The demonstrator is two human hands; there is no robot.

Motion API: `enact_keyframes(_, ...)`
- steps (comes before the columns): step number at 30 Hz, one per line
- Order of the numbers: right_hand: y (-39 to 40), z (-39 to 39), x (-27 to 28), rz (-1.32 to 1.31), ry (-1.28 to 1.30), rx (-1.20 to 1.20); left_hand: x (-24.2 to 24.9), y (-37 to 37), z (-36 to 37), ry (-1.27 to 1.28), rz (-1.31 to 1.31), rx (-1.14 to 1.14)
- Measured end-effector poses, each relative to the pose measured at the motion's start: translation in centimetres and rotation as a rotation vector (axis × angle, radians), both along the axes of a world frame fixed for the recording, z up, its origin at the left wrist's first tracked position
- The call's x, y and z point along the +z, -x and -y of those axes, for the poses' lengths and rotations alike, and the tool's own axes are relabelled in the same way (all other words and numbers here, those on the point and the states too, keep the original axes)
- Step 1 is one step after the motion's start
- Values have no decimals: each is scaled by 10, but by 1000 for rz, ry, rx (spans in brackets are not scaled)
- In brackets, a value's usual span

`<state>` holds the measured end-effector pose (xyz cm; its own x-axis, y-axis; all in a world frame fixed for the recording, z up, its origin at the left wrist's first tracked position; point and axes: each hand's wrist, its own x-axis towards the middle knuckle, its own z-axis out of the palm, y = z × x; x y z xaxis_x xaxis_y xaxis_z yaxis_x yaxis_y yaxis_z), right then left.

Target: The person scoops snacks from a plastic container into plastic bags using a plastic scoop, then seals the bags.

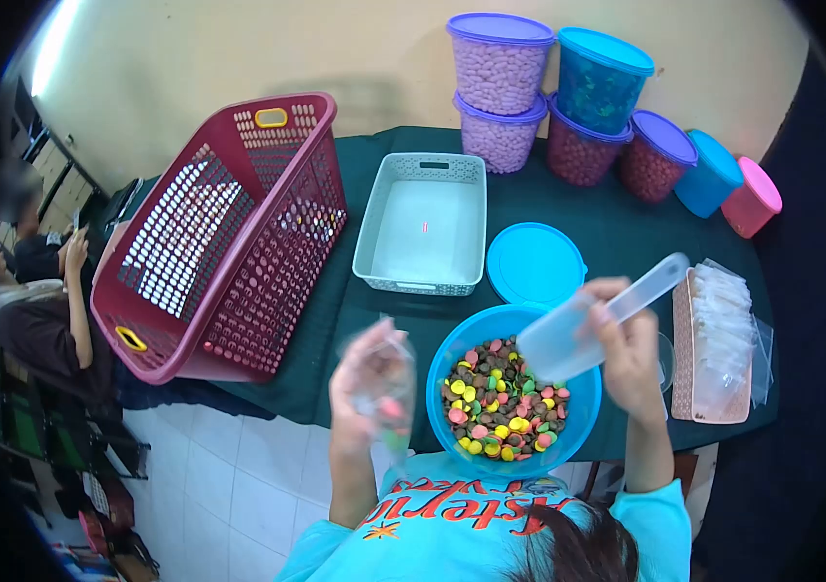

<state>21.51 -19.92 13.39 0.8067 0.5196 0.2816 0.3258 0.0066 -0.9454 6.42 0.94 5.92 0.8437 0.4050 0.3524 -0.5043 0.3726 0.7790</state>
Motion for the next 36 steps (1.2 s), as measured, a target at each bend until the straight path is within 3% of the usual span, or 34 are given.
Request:
enact_keyframes(3,16,6,-38,91,562,167,5,-6,-22,285,261,-186)
enact_keyframes(6,30,10,-58,221,620,-89,8,-25,-20,364,328,-407)
enact_keyframes(7,34,11,-54,215,621,-112,6,-29,-14,384,307,-451)
enact_keyframes(9,45,13,-33,170,341,-161,-11,-41,-3,429,302,-621)
enact_keyframes(11,58,9,-18,54,262,-46,-8,-48,21,551,284,-809)
enact_keyframes(12,63,3,-22,8,125,-26,-9,-48,29,491,174,-805)
enact_keyframes(14,66,-7,-37,-33,-55,-2,3,-50,46,308,22,-745)
enact_keyframes(15,66,-9,-41,-31,-95,3,8,-53,63,230,-34,-584)
enact_keyframes(18,74,-16,-40,-178,-237,-102,-5,-55,53,170,-86,-595)
enact_keyframes(19,73,-16,-39,-236,-326,-130,-7,-56,50,128,-132,-480)
enact_keyframes(25,61,-15,-58,-232,-259,-106,1,-50,47,-49,-186,-165)
enact_keyframes(27,52,-13,-67,128,-196,-111,-1,-47,47,-169,-128,-67)
enact_keyframes(31,52,-18,-59,84,-246,-70,-2,-41,58,-230,-104,149)
enact_keyframes(36,45,-12,-61,-190,-336,104,6,-33,72,-97,-192,174)
